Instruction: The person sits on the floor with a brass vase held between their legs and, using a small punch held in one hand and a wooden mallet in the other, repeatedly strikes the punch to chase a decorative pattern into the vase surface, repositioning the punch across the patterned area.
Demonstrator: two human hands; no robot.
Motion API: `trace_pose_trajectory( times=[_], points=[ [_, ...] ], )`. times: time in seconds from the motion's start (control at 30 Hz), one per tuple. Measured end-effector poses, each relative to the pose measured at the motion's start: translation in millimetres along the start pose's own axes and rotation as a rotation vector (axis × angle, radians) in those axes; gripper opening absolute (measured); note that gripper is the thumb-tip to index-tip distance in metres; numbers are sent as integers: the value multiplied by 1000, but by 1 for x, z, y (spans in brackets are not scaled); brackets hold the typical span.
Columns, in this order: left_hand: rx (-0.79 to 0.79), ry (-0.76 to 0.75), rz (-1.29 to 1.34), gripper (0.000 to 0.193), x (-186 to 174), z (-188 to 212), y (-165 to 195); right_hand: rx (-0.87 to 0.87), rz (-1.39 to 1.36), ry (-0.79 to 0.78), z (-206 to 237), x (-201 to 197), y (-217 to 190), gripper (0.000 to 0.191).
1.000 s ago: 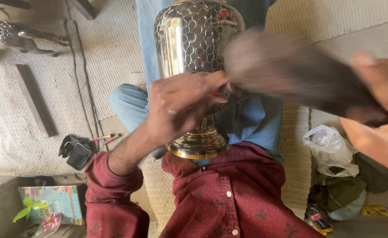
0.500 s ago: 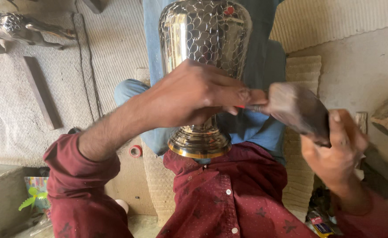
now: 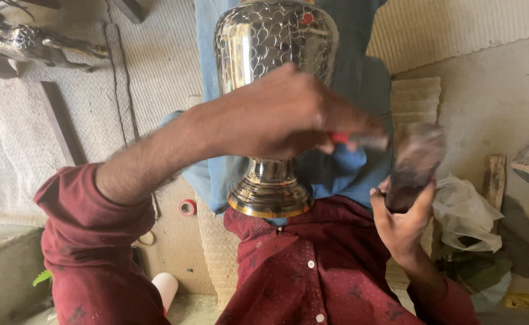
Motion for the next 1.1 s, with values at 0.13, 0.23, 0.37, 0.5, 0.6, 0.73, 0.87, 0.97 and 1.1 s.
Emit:
trace_pose_trajectory(
  times=[0.13, 0.23, 0.37, 0.5, 0.6, 0.73, 0.87, 0.97, 1.1],
  points=[
    [-26, -19, -47, 51, 4, -2, -6, 53, -142, -2, 14, -2, 25, 90],
    [-24, -120, -56, 51, 15, -5, -4, 63, -285, 60, 21, -9, 34, 96],
    [9, -186, -82, 53, 16, -10, 0, 8, -490, 208, 24, -25, 34, 108],
    [-42, -278, -74, 52, 23, -10, -4, -65, -290, 145, 15, -22, 26, 105],
    [-93, -307, -132, 53, 29, -7, -9, -175, -63, 42, 5, -13, 16, 97],
    [-51, -52, -84, 50, 3, 0, 3, -251, -112, 45, -7, -18, 9, 93],
    [-126, 31, -179, 59, -4, 13, 8, -185, 12, -29, -23, -22, 2, 91],
    [-191, 60, -267, 65, -4, 19, 9, -137, -135, -80, -38, -26, -8, 86],
    [-182, 143, -293, 69, -9, 25, 16, -184, -86, -136, -60, -27, -28, 87]
  ],
)
Point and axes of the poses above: each hand's wrist, its own z-axis away from the middle knuckle, its own x-axis out of the palm, y = z × x, the point moved 10 cm from there along -z, towards the middle knuckle, and after that the axes turned 1 degree about -y, right-handed, at the moved point
